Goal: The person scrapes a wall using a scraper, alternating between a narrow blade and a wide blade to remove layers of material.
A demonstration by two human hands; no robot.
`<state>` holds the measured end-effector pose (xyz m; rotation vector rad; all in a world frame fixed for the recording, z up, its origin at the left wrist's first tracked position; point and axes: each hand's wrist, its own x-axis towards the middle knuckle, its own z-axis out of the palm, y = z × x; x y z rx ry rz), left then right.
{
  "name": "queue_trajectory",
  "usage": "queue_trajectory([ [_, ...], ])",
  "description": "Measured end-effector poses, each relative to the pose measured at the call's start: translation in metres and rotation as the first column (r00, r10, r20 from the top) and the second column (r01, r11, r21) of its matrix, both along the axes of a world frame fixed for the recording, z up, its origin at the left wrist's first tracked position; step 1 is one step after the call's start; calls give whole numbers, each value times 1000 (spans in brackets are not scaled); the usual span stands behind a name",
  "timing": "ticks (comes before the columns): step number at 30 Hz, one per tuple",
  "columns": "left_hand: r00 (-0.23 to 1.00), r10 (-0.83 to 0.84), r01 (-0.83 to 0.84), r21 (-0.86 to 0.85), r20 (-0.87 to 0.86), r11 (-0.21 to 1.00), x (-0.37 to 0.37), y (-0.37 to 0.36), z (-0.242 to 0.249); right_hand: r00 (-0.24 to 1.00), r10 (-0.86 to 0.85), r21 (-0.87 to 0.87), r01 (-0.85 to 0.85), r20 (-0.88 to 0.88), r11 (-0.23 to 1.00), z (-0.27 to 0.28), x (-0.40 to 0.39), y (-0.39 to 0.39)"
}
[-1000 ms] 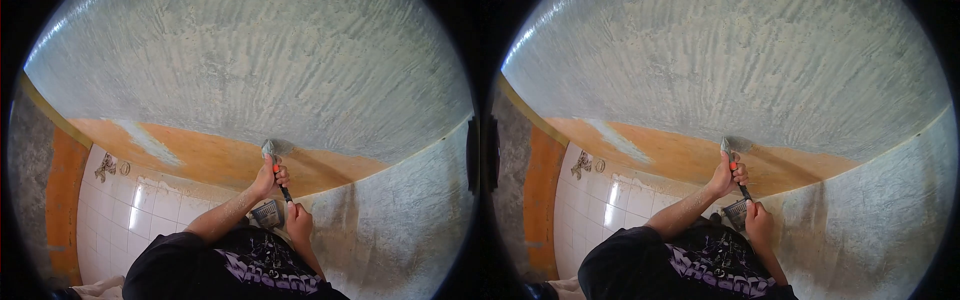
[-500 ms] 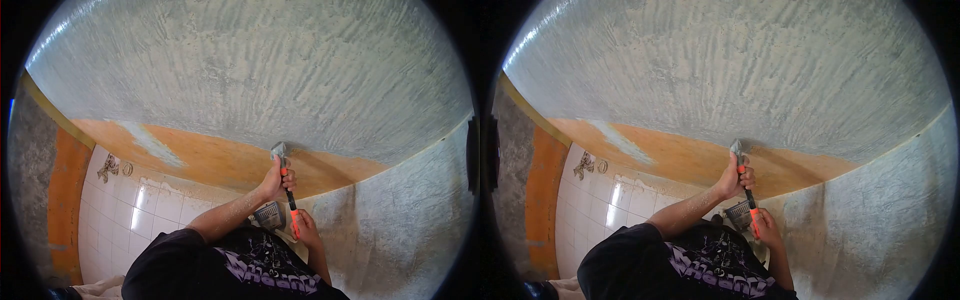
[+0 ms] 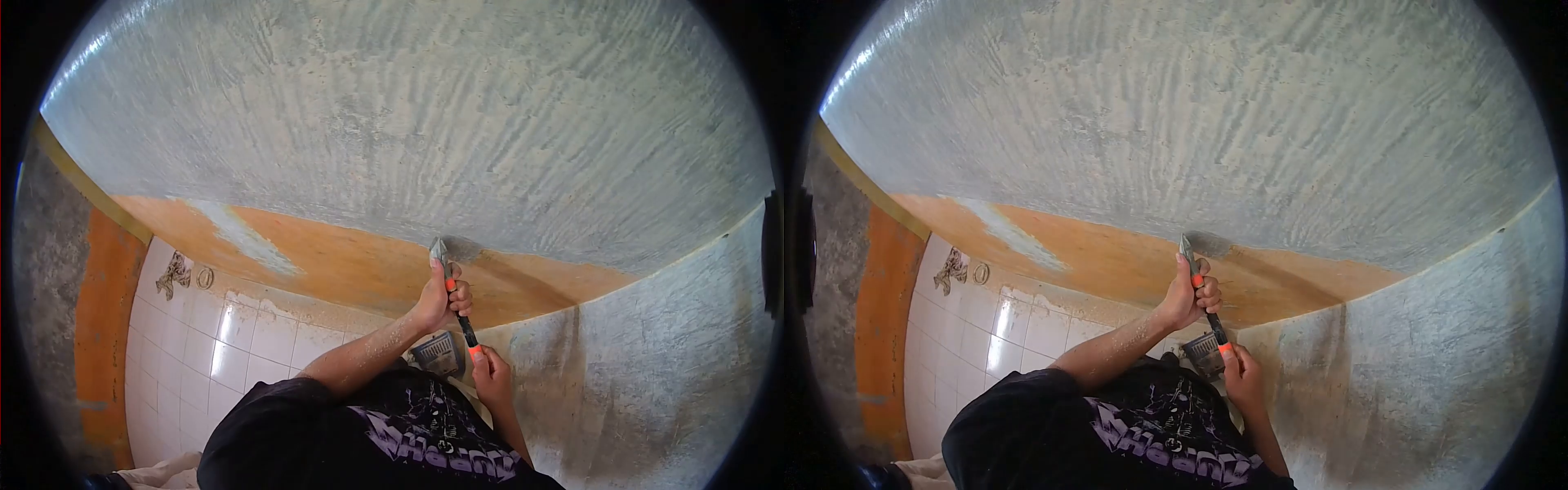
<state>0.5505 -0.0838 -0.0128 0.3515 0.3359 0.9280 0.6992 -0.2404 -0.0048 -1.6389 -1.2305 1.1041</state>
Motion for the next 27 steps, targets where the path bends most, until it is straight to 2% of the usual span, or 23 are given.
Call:
queue_trajectory([
  [12, 998, 58, -58, 11, -8, 998, -14, 6, -1, 998, 52, -17, -52, 26, 999, -5, -4, 14],
  [15, 997, 75, -75, 8, -36, 997, -17, 4, -2, 999, 40, -13, -40, -15, 999, -19, -5, 12],
  [18, 996, 80, -79, 7, -40, 997, -15, 5, -2, 994, 15, -56, -22, -111, 998, -13, -7, 11],
  [21, 997, 76, -76, 6, -20, 997, -14, 4, 0, 993, -10, -57, 3, -119, 998, -7, -9, 10],
  [24, 998, 68, -68, 1, 5, 998, -14, 5, 2, 991, -43, -119, 28, -125, 993, -3, -5, 11],
  [27, 999, 46, -45, -33, 24, 998, -22, 3, 4, 998, 2, -63, -6, -67, 998, -1, -8, 12],
])
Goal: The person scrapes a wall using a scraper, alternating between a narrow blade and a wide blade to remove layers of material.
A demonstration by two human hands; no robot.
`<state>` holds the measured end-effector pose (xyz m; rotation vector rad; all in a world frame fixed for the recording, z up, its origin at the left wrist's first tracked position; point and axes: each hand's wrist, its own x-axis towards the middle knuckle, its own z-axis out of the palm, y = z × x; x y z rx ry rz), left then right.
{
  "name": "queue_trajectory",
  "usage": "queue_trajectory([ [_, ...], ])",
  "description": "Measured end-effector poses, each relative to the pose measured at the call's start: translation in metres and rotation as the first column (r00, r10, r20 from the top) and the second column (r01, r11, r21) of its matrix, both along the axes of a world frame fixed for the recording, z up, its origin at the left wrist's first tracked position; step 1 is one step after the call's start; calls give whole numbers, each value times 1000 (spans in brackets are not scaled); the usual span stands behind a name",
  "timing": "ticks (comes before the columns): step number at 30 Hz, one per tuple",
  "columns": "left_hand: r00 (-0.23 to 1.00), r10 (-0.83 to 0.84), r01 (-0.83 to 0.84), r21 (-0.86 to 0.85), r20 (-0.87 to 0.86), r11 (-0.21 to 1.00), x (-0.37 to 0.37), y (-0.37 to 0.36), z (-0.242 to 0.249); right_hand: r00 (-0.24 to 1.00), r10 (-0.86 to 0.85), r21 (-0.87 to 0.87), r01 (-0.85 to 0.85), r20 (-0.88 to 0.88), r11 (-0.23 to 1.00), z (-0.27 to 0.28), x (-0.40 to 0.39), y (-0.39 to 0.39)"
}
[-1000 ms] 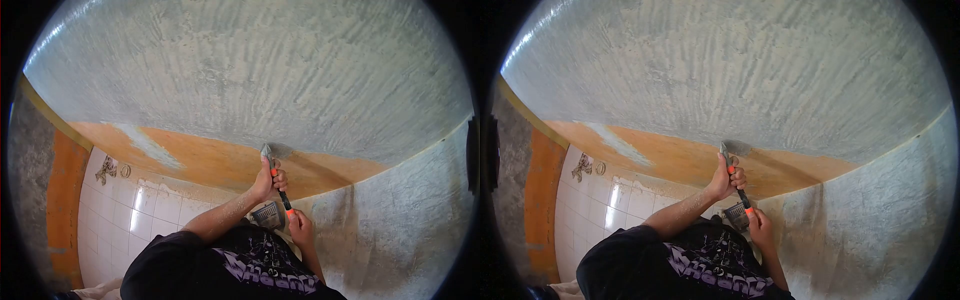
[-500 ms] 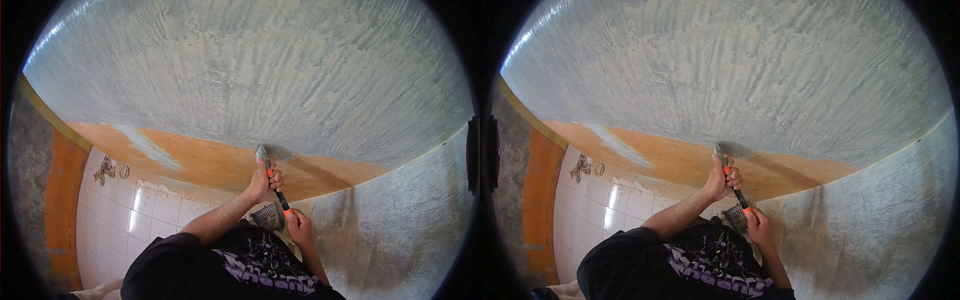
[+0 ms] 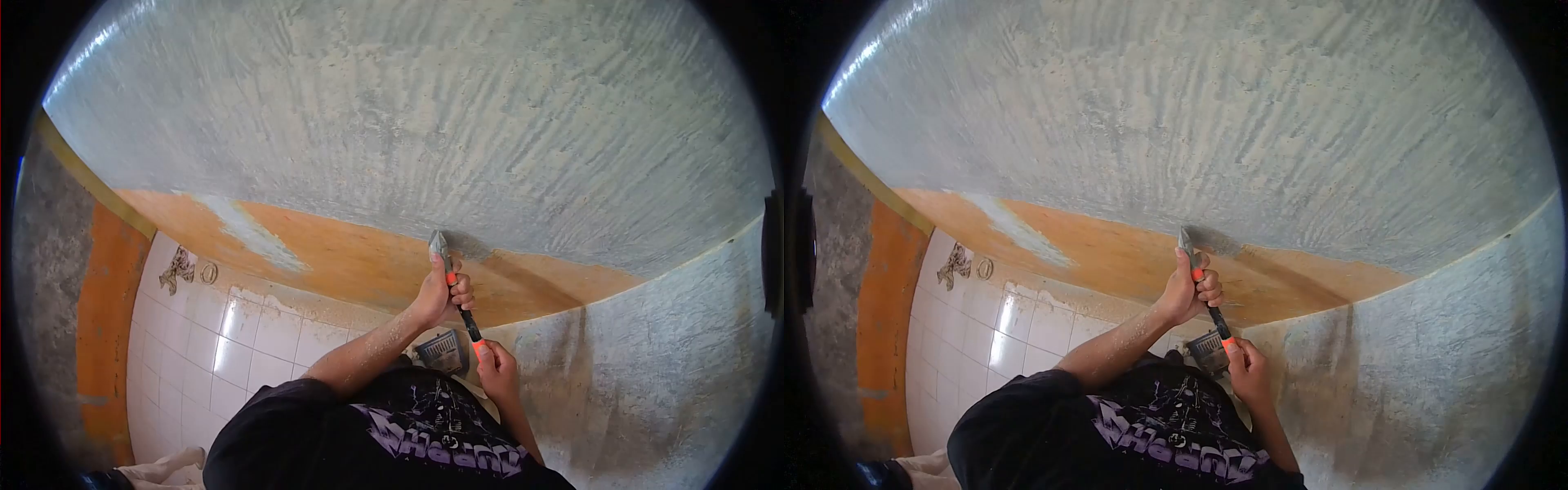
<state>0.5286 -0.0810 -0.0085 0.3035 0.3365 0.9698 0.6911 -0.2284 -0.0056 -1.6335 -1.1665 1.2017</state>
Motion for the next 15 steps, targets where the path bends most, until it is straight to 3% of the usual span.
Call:
queue_trajectory([
  [4, 1000, -18, 17, 58, 9, 998, 2, 4, -5, 1000, -10, -13, 10, 7, 1000, 5, 0, -2],
  [9, 999, -35, 35, -8, 7, 999, 19, 0, 10, 993, -80, -76, 73, -86, 994, 22, 13, -9],
  [12, 1000, 28, -28, 42, 8, 999, 4, 6, 5, 993, -8, 58, 1, 120, 998, 30, 2, 5],
  [15, 999, 42, -42, 20, 10, 999, -7, 6, 1, 996, -12, -21, 14, 89, 1000, 18, -5, 5],
])
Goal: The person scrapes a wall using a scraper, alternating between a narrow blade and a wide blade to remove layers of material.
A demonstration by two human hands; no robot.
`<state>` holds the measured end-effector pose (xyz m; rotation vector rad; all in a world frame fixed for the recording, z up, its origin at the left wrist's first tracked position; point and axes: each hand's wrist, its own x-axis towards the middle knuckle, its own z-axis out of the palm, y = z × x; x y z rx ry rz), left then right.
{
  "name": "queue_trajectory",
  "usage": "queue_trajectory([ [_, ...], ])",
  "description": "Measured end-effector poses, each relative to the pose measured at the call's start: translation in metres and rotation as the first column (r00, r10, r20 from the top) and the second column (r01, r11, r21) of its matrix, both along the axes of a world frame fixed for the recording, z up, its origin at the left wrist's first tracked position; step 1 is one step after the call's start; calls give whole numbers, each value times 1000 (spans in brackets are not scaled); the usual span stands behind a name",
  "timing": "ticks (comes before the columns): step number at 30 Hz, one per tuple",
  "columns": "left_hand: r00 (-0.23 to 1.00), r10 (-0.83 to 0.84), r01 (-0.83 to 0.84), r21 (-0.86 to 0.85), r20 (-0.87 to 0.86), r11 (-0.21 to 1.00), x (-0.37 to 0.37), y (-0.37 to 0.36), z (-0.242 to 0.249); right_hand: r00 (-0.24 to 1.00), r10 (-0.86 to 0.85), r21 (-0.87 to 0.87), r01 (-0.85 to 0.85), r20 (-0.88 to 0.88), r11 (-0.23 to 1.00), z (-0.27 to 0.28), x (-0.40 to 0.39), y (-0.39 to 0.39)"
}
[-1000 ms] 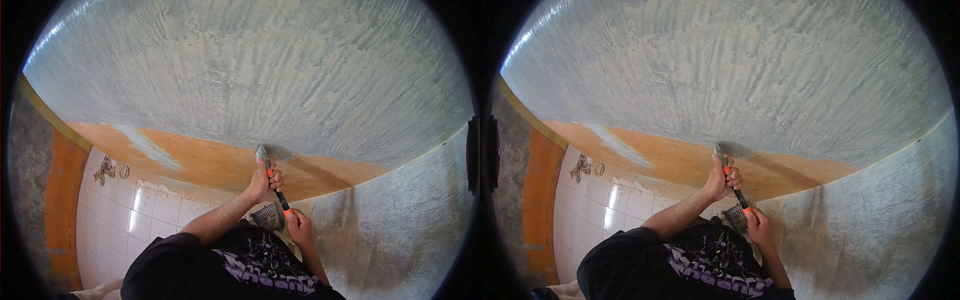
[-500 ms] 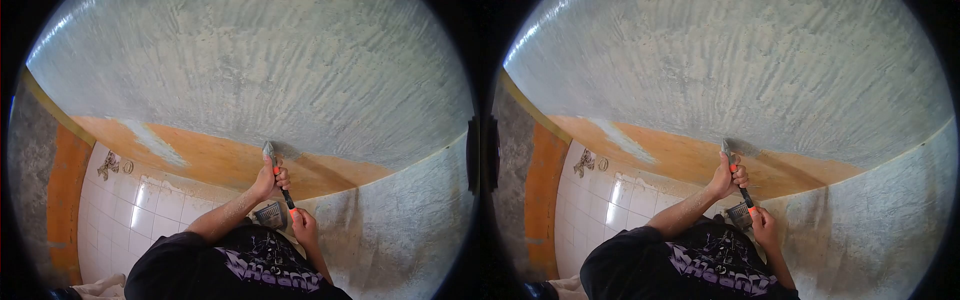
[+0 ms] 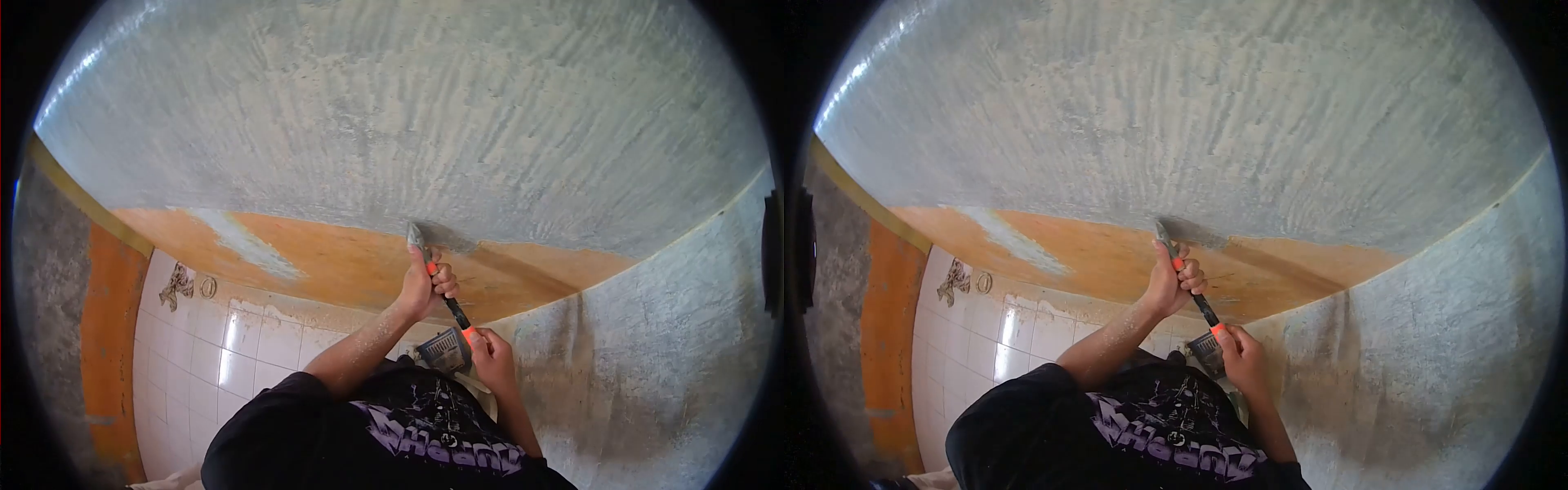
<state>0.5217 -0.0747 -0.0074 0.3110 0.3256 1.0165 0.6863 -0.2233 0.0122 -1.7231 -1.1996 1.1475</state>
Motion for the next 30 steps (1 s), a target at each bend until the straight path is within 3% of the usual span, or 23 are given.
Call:
queue_trajectory([
  [3, 998, -57, 57, -9, -18, 998, 10, -3, 0, 998, -53, 54, 55, -46, 997, -16, 2, -13],
  [6, 993, -114, 114, -19, -11, 993, 16, -5, -6, 986, -94, -10, 93, -135, 996, -10, 5, -18],
  [9, 995, -97, 98, -11, 25, 995, 3, -4, -8, 999, 1, 15, -2, 52, 1000, -7, 1, -9],
  [12, 996, -80, 82, 43, -42, 996, 5, -2, -14, 996, -49, 44, 53, -71, 998, -21, -7, -15],
  [15, 992, -113, 110, -56, -50, 992, 21, -7, -1, 980, -119, -24, 117, -160, 993, -14, 4, -20],
  [18, 994, -31, 34, 25, -107, 999, 12, -3, -10, 999, -47, 34, 48, -20, 998, -11, 0, -11],
  [21, 997, -76, 75, 47, 2, 996, 3, -2, -12, 998, -51, 33, 53, -42, 998, -18, -4, -13],
  [27, 994, -102, 101, -51, -34, 994, 12, -3, -6, 992, -44, 60, 52, -119, 997, -27, 2, -14],
  [30, 997, -67, 66, -15, -50, 998, -2, -4, -4, 1000, -22, 60, 23, -19, 998, -32, -5, -10],
])
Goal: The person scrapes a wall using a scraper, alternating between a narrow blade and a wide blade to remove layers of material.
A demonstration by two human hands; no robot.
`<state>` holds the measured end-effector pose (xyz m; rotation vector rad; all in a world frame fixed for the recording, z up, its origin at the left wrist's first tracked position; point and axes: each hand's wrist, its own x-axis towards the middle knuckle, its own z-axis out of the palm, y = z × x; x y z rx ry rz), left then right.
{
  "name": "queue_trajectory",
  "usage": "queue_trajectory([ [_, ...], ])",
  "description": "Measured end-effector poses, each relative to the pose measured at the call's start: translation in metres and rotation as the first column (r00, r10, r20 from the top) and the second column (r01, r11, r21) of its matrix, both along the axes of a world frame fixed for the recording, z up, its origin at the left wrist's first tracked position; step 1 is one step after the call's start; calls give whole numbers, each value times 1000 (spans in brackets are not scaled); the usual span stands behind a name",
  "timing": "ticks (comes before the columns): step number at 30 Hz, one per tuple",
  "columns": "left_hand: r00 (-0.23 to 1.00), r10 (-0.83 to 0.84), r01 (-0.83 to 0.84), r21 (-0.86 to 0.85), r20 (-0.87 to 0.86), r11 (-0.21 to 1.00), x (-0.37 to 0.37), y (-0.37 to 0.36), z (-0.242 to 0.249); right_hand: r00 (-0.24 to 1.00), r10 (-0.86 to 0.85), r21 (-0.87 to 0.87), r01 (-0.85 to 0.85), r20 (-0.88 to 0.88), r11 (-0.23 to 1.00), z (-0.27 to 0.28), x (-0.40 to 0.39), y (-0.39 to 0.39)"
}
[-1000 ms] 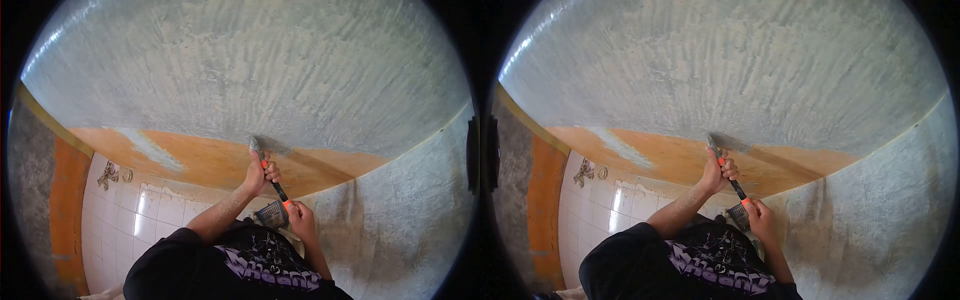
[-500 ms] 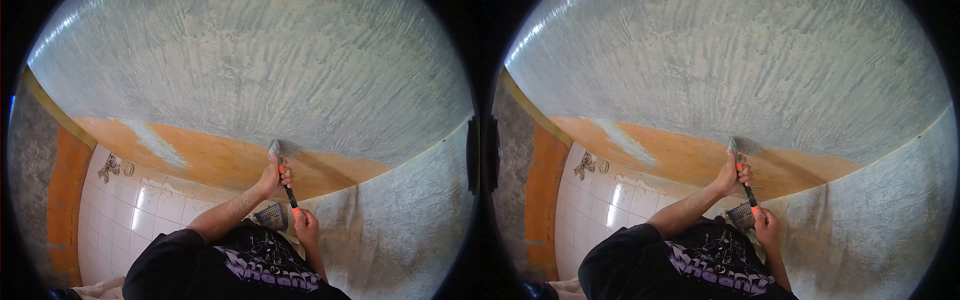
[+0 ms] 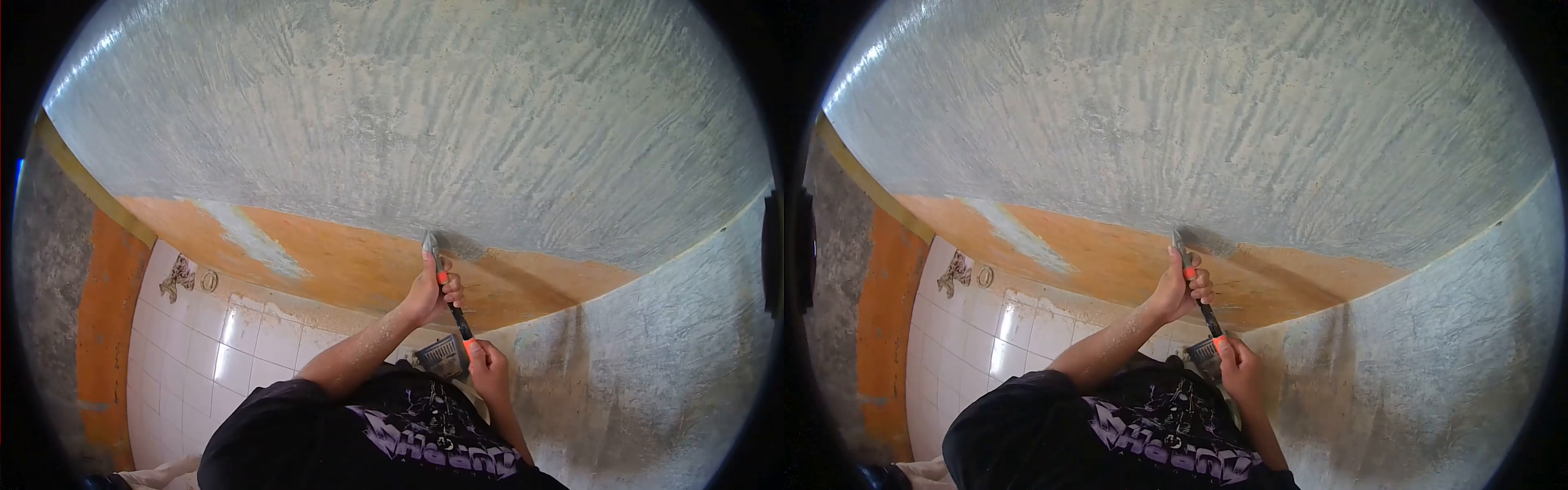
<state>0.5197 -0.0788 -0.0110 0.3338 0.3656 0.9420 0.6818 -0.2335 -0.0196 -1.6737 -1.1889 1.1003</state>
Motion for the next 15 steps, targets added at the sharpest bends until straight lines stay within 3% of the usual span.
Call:
queue_trajectory([
  [3, 999, 14, -13, 17, -35, 1000, 7, 2, -6, 985, -55, -42, 49, -166, 998, 0, -1, -4],
  [6, 997, -38, 35, -34, -68, 999, 17, -1, -1, 985, -43, -76, 31, -165, 997, 11, 8, -6],
  [7, 1000, -25, 25, -47, 2, 999, 11, 1, -6, 994, -15, -49, 10, -108, 999, 8, 6, -2],
  [9, 1000, -12, 11, -24, -20, 1000, 2, 2, -3, 999, 29, -3, -29, 16, 1000, 0, 4, 5],
  [15, 999, -40, 40, 5, -19, 999, 11, 0, -2, 987, -54, -25, 51, -150, 998, -3, 8, -7],
])
